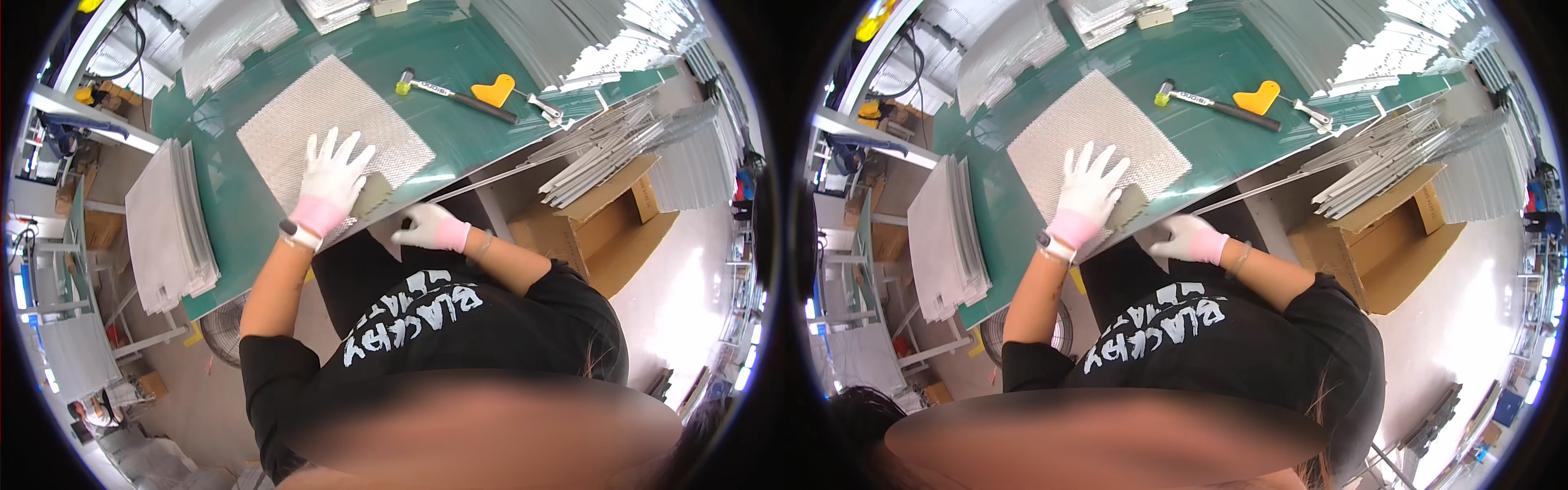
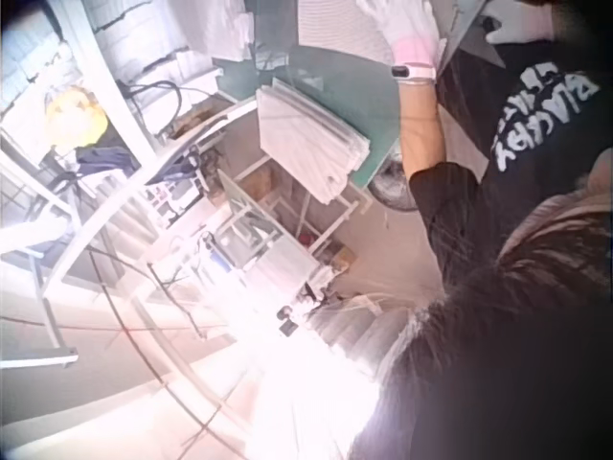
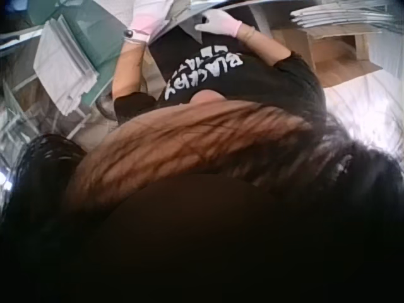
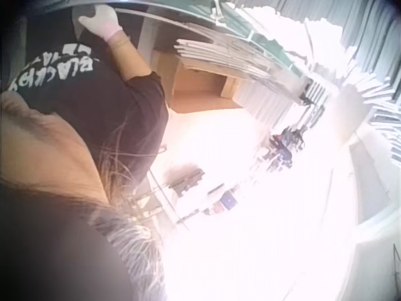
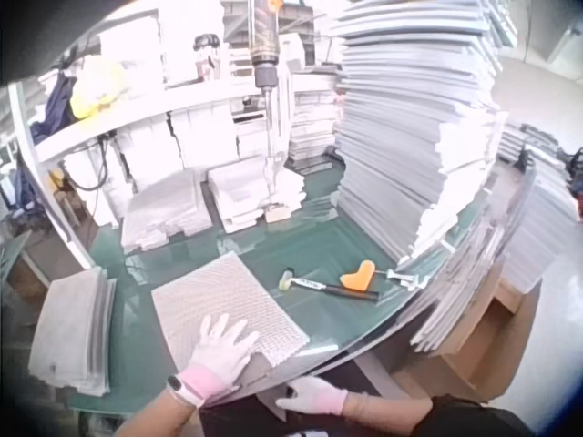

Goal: Assembling and securing metal mesh filters using a rubber mallet and electric screwdriver.

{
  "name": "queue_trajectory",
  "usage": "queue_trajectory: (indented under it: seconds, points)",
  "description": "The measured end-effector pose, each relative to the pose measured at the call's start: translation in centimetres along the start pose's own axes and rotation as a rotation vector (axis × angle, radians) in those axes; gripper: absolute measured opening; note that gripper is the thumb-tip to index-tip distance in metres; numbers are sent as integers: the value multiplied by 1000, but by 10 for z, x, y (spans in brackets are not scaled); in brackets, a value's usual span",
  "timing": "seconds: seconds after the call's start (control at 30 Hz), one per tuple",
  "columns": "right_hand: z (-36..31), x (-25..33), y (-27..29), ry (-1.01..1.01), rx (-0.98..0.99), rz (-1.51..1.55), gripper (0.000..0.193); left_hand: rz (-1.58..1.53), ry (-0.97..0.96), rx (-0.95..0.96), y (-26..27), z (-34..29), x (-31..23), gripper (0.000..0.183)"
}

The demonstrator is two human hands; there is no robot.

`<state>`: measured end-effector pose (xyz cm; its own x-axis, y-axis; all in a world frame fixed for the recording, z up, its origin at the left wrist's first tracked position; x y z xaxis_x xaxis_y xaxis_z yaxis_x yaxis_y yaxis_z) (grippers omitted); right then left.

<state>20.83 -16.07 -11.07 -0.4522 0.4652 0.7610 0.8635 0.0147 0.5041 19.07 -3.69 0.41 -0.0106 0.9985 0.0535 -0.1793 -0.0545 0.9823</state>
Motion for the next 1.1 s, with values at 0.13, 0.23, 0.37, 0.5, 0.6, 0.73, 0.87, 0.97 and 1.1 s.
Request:
queue_trajectory:
  seconds: [0.13,0.23,0.37,0.5,0.6,0.73,0.87,0.97,1.1]
  points:
    - [-44,-111,75,-197,-594,-435,31,-668,-156,-227,31,-37,-72,31]
    - [-37,-140,80,-155,-494,-595,28,-1381,79,473,-119,-96,-128,32]
    - [-37,-27,30,236,-357,-446,23,-1892,577,60,-212,-120,-124,63]
    - [-83,15,-12,523,-374,381,26,-1906,538,-416,-119,-115,-83,74]
    - [-54,-81,-34,172,-188,2007,36,-1868,463,-942,-34,-151,-15,52]
    - [-126,-190,92,301,-853,1879,38,-1793,199,-1235,66,-209,61,49]
    - [-237,-92,217,432,-1610,1616,21,-1399,333,-802,92,-209,53,55]
    - [-261,14,268,1111,-983,1459,16,-1492,406,-697,61,-196,32,59]
    - [-190,125,252,1222,-675,1457,15,-1533,458,-767,36,-191,12,61]
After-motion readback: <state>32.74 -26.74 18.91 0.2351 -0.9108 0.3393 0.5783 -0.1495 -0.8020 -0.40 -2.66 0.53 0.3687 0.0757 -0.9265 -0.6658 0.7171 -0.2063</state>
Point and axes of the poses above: each hand's wrist, its own z-axis towards the middle knuckle, its own y-axis out of the back of the hand, x = y × z, the point moved 10 cm from there along z, towards the middle knuckle
